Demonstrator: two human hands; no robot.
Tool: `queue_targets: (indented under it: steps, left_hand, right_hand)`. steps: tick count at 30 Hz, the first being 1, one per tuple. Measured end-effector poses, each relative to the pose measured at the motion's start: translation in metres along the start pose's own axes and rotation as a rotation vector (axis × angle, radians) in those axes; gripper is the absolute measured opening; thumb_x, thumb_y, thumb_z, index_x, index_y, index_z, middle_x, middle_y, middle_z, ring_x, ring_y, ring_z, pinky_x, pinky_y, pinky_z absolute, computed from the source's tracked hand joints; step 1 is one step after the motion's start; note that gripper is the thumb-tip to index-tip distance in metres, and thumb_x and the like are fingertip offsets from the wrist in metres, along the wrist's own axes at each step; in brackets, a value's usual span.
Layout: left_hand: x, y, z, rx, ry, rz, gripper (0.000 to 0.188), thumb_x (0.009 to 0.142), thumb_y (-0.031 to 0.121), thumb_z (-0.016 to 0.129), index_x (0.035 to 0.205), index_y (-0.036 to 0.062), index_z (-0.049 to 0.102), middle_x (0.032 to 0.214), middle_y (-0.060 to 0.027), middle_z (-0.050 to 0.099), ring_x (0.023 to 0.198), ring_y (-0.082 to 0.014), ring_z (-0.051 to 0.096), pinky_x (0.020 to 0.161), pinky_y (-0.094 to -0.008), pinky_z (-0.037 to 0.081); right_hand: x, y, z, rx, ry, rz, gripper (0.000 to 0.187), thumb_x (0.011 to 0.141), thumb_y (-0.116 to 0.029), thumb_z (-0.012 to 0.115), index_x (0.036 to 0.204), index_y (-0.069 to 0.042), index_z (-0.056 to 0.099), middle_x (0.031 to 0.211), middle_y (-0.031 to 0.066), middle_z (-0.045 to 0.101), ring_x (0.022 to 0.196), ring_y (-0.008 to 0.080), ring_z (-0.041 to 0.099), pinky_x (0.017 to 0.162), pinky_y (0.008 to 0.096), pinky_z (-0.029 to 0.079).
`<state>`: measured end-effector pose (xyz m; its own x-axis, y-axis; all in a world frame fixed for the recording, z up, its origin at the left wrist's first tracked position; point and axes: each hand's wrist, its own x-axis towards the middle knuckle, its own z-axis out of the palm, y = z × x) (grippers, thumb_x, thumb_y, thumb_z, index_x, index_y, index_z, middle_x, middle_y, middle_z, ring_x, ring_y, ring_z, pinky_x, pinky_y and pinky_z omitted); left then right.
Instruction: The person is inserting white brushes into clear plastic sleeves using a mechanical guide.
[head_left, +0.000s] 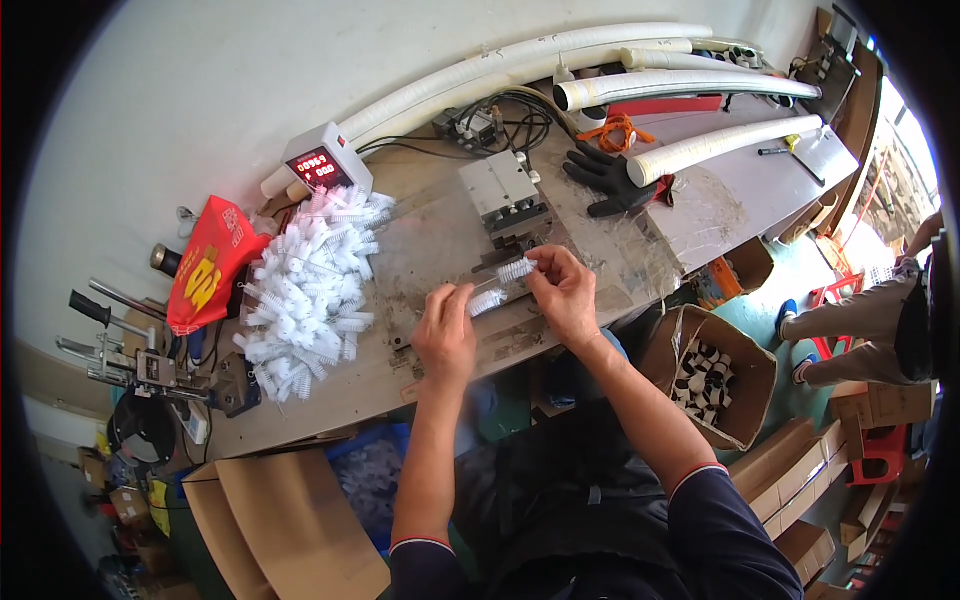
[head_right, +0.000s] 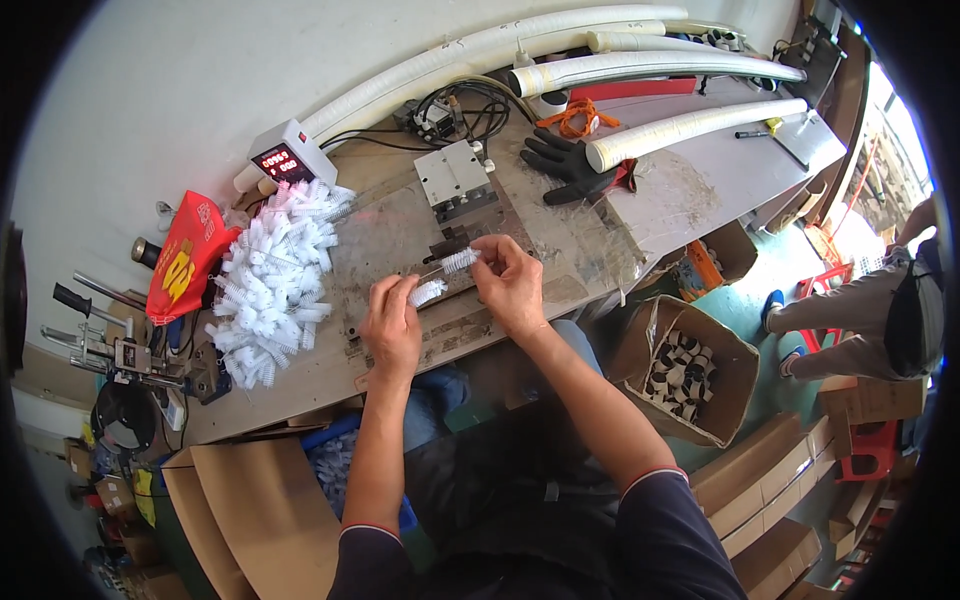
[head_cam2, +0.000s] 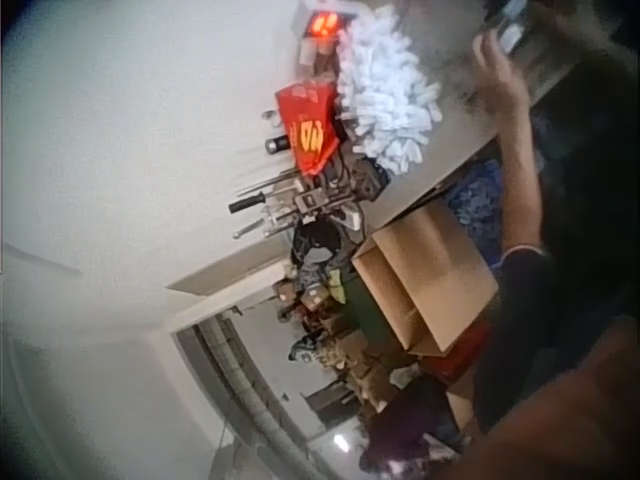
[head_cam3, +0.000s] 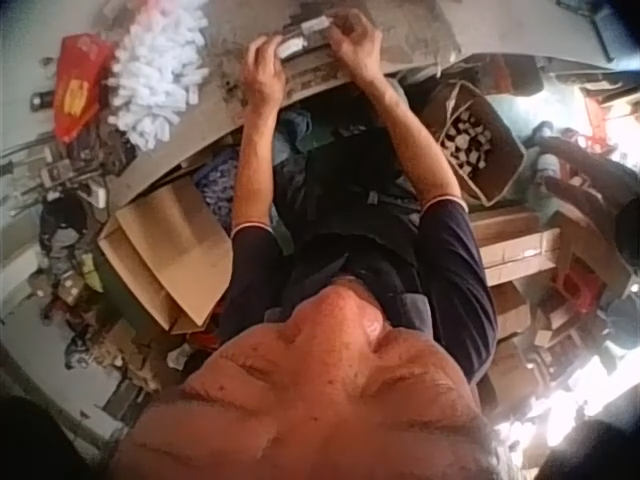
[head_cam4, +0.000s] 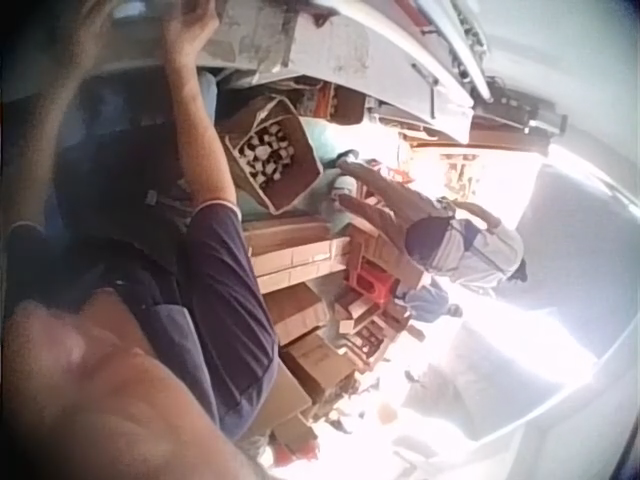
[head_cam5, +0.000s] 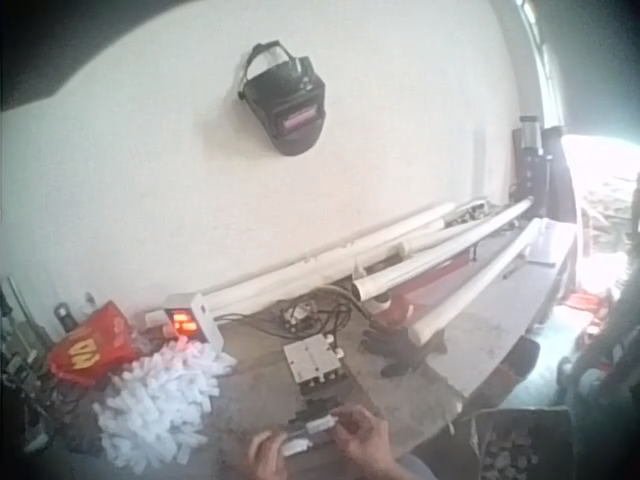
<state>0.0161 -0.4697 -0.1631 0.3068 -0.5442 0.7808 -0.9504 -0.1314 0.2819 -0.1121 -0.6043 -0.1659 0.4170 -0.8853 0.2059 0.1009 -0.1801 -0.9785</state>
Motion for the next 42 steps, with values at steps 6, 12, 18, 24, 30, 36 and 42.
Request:
queue_targets:
  steps: [6, 12, 18, 24, 30, 36, 42]
  left_hand:
    - [-0.004, -0.002, -0.001, 0.007, 0.023, 0.018, 0.037, 0.077, -0.010, 0.070, 0.110, 0.0082, 0.074, 0.106, -0.0072, 0.067, 0.085, -0.0277, 0.072, 0.071, -0.0373, 0.059]
    - [-0.003, 0.000, -0.002, 0.014, 0.022, 0.024, 0.038, 0.077, -0.010, 0.070, 0.110, 0.0080, 0.074, 0.106, -0.0082, 0.067, 0.086, -0.0280, 0.072, 0.071, -0.0378, 0.059]
    - [-0.004, 0.002, -0.001, 0.031, 0.014, 0.047, 0.038, 0.078, -0.009, 0.069, 0.112, 0.0090, 0.074, 0.105, -0.0080, 0.067, 0.085, -0.0277, 0.072, 0.070, -0.0377, 0.058]
    - [-0.005, 0.002, -0.005, 0.047, -0.003, 0.107, 0.036, 0.078, -0.006, 0.071, 0.111, 0.0086, 0.074, 0.103, -0.0076, 0.067, 0.083, -0.0266, 0.071, 0.067, -0.0363, 0.057]
    - [-0.001, 0.008, 0.002, 0.029, -0.020, 0.158, 0.030, 0.080, -0.004, 0.071, 0.108, 0.0063, 0.076, 0.103, -0.0089, 0.069, 0.090, -0.0277, 0.071, 0.073, -0.0380, 0.058]
    - [-0.016, -0.012, 0.000, -0.016, -0.068, 0.146, 0.028, 0.089, -0.007, 0.062, 0.111, 0.0041, 0.074, 0.106, -0.0142, 0.069, 0.096, -0.0346, 0.070, 0.080, -0.0441, 0.057]
    - [-0.010, 0.006, 0.008, -0.058, -0.075, 0.121, 0.030, 0.088, -0.009, 0.058, 0.113, 0.0012, 0.071, 0.108, -0.0171, 0.066, 0.097, -0.0392, 0.068, 0.081, -0.0471, 0.056]
  right_hand:
    - [-0.003, -0.003, -0.005, 0.085, -0.081, 0.117, 0.021, 0.088, -0.003, 0.062, 0.107, 0.004, 0.069, 0.077, -0.0009, 0.063, 0.069, 0.0040, 0.054, 0.063, 0.0220, 0.045]
    - [-0.006, -0.016, -0.007, 0.161, -0.099, 0.131, 0.019, 0.093, -0.011, 0.065, 0.103, 0.005, 0.069, 0.077, -0.0018, 0.062, 0.069, 0.0041, 0.051, 0.062, 0.0225, 0.042]
    - [-0.006, -0.010, -0.009, 0.160, -0.128, 0.170, 0.028, 0.101, -0.028, 0.069, 0.098, -0.001, 0.069, 0.076, -0.0009, 0.065, 0.058, 0.0040, 0.050, 0.052, 0.0222, 0.039]
    - [-0.005, -0.007, -0.008, 0.144, -0.138, 0.175, 0.028, 0.102, -0.028, 0.067, 0.092, -0.001, 0.069, 0.073, -0.0016, 0.064, 0.056, 0.0040, 0.050, 0.050, 0.0221, 0.038]
    - [0.003, 0.003, -0.015, 0.234, -0.078, 0.207, 0.027, 0.101, -0.028, 0.067, 0.091, -0.004, 0.070, 0.070, -0.0013, 0.062, 0.055, 0.0052, 0.052, 0.049, 0.0232, 0.040]
    - [0.001, 0.014, 0.002, 0.178, -0.125, 0.129, 0.028, 0.100, -0.029, 0.070, 0.095, -0.002, 0.072, 0.072, -0.0008, 0.063, 0.059, 0.0065, 0.052, 0.053, 0.0276, 0.045]
    - [0.005, 0.017, -0.018, 0.083, -0.138, -0.087, 0.026, 0.102, -0.027, 0.067, 0.099, -0.001, 0.069, 0.069, -0.0007, 0.059, 0.057, 0.0065, 0.052, 0.050, 0.0274, 0.042]
